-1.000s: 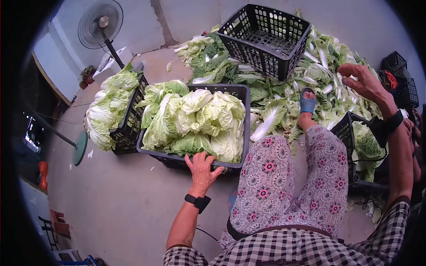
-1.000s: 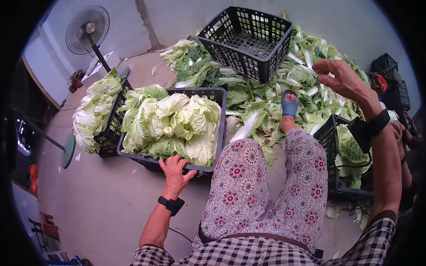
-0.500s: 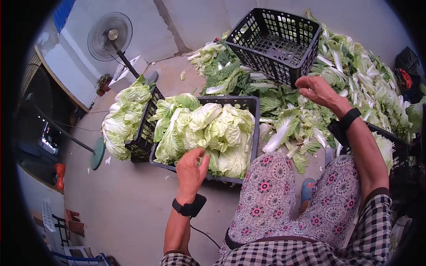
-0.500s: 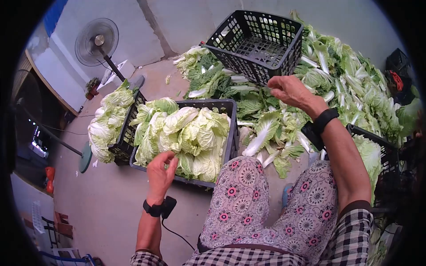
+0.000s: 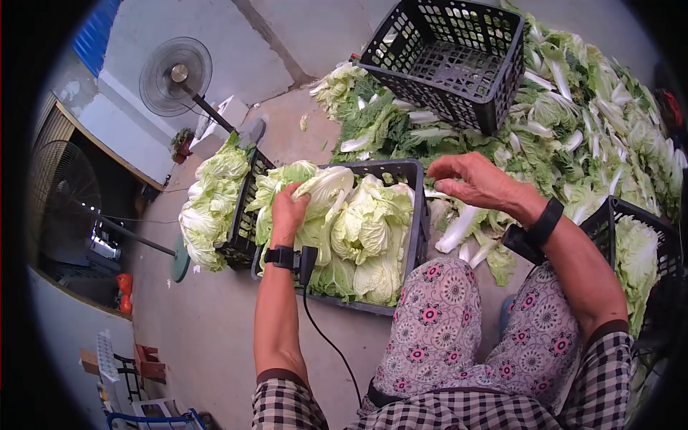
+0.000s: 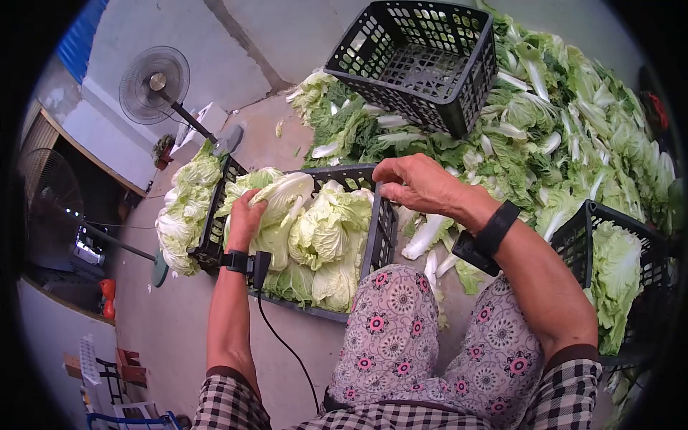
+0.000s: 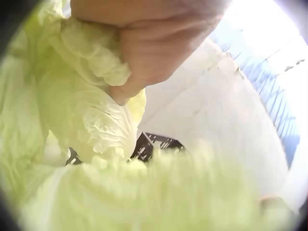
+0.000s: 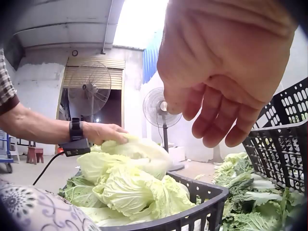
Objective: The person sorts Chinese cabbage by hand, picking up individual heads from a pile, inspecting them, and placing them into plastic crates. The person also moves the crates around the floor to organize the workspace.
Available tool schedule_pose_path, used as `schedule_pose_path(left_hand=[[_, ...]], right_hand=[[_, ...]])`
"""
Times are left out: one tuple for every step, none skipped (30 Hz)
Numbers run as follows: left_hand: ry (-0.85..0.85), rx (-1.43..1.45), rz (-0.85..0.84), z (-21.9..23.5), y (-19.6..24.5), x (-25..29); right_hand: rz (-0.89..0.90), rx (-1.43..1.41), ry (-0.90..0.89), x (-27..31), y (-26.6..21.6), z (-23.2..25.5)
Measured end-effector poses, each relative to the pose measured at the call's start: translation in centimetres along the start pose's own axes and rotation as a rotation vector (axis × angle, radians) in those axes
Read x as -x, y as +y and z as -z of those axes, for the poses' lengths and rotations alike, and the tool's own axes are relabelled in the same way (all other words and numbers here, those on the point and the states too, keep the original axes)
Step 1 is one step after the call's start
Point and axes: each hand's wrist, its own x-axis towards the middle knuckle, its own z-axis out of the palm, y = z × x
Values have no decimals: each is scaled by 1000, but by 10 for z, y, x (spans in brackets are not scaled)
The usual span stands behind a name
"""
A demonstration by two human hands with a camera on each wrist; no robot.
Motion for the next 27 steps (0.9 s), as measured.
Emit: schedule_pose_path(left_hand=[[17,221,51,4,-5,5],[90,347,20,6,-8,14],[165,475,-15,15,10,31],[240,604,-52,23,27,45],[284,718,-74,26,42,54],[323,833,-94,26,55,64],[361,950,-116,24,70,74],[336,1025,-124,18,90,85],[306,1101,-130,10,112,98],[269,1178,-134,-4,129,108],[219,1042,-178,-22,135,114],[175,905,-220,-41,144,118],[209,628,-519,-48,169,127],[202,628,-545,-57,172,129],[199,627,-573,-62,173,132],[118,624,-548,-59,171,132],[40,617,-520,-51,168,131],[-37,606,-490,-44,165,130],[26,632,-487,-42,162,129],[87,658,-481,-41,160,127],[148,682,-471,-39,159,127],[198,667,-487,-36,167,127],[86,626,-420,-36,169,131],[-23,586,-355,-36,170,133],[-133,544,-291,-38,172,134],[-64,616,-350,-51,163,132],[-65,740,-291,-53,168,133]], right_hand=[[-10,-52,13,0,2,-3],[-19,-99,30,-1,4,-6],[-25,-143,50,-4,6,-7],[-55,-247,-11,-8,10,-9],[-60,-270,-11,-9,4,-7],[-69,-295,-10,-8,-5,-11],[-77,-317,-8,-9,-14,-13],[-82,-407,-72,-12,-16,-15],[-58,-472,-75,-13,-21,-18],[6,-577,-73,-16,-26,-25],[69,-681,-72,-17,-31,-31],[68,-750,-89,-11,-46,-32],[67,-821,-112,-4,-60,-28],[53,-805,-108,-2,-59,-19],[59,-700,-88,0,-57,-14],[67,-595,-71,2,-52,-8],[75,-493,-57,5,-50,-4],[87,-433,-75,9,-55,0],[128,-368,-73,11,-59,1],[168,-305,-70,12,-62,-1],[205,-244,-71,13,-62,-3],[246,-257,-78,14,-60,-6],[325,-220,-96,11,-59,-9],[407,-180,-114,6,-57,-12],[489,-140,-128,3,-56,-13],[505,-45,-50,5,-55,-14],[416,-145,-18,8,-61,-13]])
